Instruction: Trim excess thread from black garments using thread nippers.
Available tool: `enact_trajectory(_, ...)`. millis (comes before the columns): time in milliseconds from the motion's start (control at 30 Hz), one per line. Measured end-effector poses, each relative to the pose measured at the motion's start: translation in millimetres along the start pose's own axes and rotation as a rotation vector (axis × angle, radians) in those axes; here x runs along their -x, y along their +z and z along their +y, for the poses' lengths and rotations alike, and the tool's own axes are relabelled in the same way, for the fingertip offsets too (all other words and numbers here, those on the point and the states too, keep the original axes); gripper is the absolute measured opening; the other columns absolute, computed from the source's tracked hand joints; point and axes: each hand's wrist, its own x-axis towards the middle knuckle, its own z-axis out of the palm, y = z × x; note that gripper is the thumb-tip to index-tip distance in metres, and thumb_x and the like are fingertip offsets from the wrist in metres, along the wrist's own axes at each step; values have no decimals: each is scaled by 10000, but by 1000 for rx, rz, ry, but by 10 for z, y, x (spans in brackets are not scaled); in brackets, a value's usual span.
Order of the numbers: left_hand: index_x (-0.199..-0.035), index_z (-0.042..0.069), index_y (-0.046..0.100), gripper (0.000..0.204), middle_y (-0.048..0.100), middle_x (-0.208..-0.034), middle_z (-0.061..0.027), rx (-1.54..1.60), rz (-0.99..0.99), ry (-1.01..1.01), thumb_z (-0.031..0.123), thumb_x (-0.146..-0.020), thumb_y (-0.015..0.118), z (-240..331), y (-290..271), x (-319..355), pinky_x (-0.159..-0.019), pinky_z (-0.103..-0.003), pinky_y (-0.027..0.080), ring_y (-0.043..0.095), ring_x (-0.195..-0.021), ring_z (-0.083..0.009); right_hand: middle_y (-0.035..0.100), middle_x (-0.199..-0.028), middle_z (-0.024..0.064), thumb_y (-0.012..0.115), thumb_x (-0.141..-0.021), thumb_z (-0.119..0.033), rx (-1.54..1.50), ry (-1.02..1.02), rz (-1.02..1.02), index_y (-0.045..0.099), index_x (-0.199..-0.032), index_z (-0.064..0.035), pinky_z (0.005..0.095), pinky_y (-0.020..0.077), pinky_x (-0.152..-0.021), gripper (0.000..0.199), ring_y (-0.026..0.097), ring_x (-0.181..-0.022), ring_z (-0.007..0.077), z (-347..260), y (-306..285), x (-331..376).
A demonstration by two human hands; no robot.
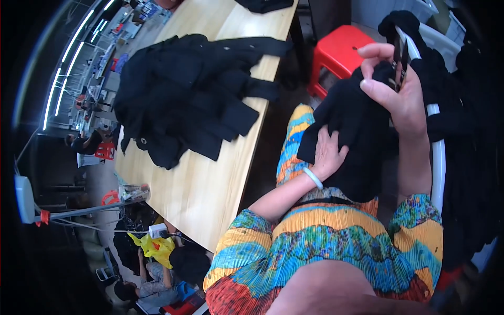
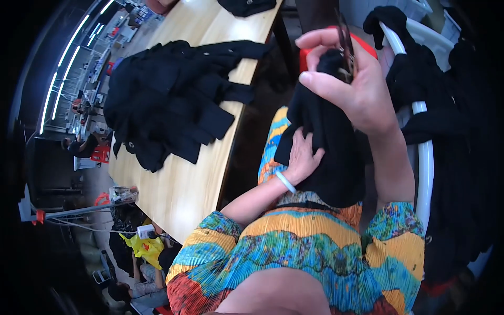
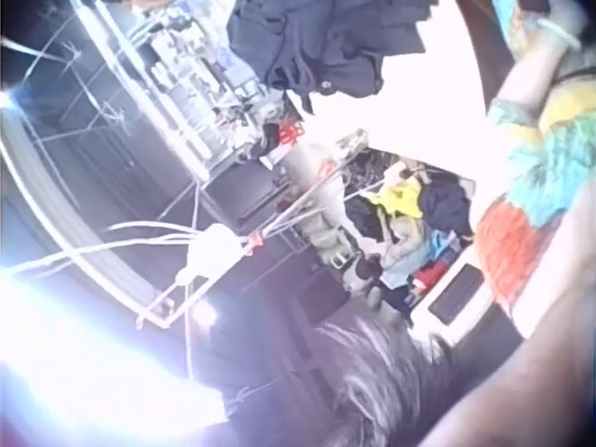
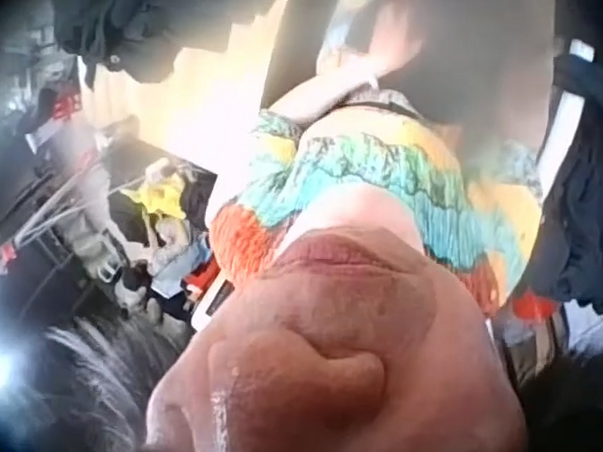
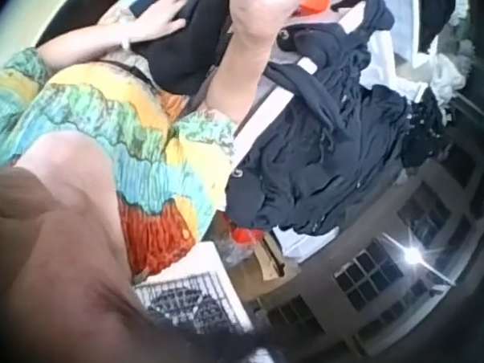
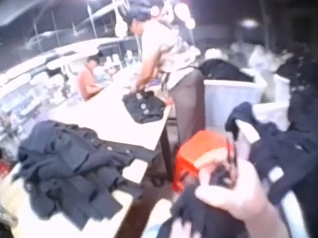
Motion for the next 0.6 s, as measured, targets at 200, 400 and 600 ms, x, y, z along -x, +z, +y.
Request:
enact_trajectory(200,-900,-20,531,209,571,-843,-183,116,55,-60,110,-738,511,170,-1263,-440,-652,-384,479,580,-726,-335,501,-763,-27,620,-703,-67,-35,56,136,522,-1078,-21,158,367,-655,390,476,-693,28,-64,-388,1)
enact_trajectory(400,-848,-24,535,323,599,-741,-96,602,158,377,210,-912,320,1207,-2419,-1202,-517,-260,498,595,-557,-182,484,-687,-37,786,-568,-184,59,-238,-88,343,-1285,-23,166,358,-657,858,457,-647,34,-179,-205,-185)
enact_trajectory(600,-966,-11,518,277,553,-803,-101,702,-45,279,237,-871,439,2219,-2669,-1191,-566,-262,481,578,-621,-164,584,-1004,93,731,-651,-42,-151,-213,302,513,-1091,26,280,482,-797,496,570,-938,180,-485,41,-277)
